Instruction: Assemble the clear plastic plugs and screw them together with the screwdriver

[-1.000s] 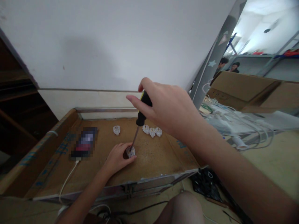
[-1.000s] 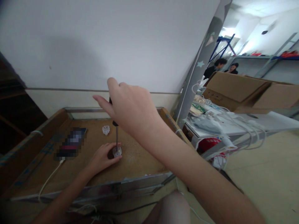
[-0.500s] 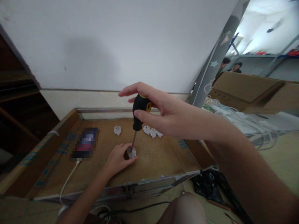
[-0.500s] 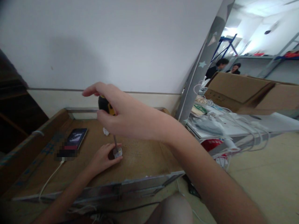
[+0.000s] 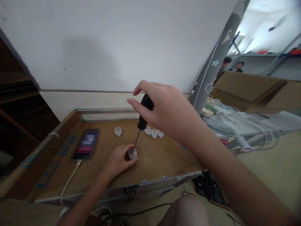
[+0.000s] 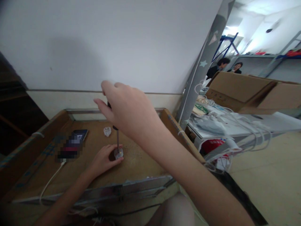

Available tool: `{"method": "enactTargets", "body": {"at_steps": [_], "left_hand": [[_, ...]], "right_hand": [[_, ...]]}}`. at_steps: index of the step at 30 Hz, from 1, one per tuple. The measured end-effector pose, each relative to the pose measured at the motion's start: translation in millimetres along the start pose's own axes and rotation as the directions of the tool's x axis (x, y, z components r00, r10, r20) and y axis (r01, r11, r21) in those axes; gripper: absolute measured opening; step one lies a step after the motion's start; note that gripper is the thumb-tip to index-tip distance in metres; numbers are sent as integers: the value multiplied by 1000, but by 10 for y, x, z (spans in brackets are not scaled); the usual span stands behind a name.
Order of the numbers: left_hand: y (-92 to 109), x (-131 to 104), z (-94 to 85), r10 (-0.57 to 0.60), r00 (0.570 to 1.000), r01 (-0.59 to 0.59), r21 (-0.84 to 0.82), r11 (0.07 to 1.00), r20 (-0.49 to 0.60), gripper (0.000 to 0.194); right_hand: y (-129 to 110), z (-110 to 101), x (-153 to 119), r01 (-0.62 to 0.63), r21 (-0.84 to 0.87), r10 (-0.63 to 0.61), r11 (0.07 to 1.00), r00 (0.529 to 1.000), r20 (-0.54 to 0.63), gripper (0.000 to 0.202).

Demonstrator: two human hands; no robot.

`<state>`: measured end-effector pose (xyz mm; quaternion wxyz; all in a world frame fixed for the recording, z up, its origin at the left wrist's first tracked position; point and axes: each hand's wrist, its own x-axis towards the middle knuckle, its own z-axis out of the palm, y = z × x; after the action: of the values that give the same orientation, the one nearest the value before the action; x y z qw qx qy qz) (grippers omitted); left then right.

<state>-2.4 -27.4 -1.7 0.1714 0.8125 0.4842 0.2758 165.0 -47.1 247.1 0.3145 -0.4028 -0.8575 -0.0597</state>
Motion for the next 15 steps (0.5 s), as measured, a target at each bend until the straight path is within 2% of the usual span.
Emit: {"method": "enactTargets", "body": {"at_steps": [2,3,5,8,9,11,13,14,15], "left_hand": [[-11,-1,3,10,1000,-10,-6,1000,-10,44],[-16,0,4,13,1000,-13,-5,1000,-16,44],[-15,5,9,14,1000,-13,8,1000,-23,44],[16,14,17,4,1000,-3,39,999,-18,43],[30,13,13,8,1000,-8,46,999,-16,43],[47,-4,-28,38,999,-36,77,996,-28,44],[12,-45,-137,38,992,-19,154,988,-120,46],[-40,-76,-220,6,978,37,204,978,-207,47],[-121,-113,-320,-56,945,140,244,960,-323,47]], "right_hand": [[-5,31,-4,-108,-97,100,989,992,-80,28],[-11,37,-14,-118,-105,108,987,989,-98,26],[-30,26,-47,-45,-38,42,998,996,-76,22],[-64,-18,-84,124,135,-129,983,991,35,30],[-75,-25,-85,133,151,-144,980,988,59,29],[-92,-19,-73,92,82,-96,992,994,47,24],[-102,10,-58,29,-29,-29,999,999,-14,23],[-106,26,-55,13,-67,-15,998,999,-34,23],[-109,40,-57,10,-86,-14,996,999,-45,22]]}}
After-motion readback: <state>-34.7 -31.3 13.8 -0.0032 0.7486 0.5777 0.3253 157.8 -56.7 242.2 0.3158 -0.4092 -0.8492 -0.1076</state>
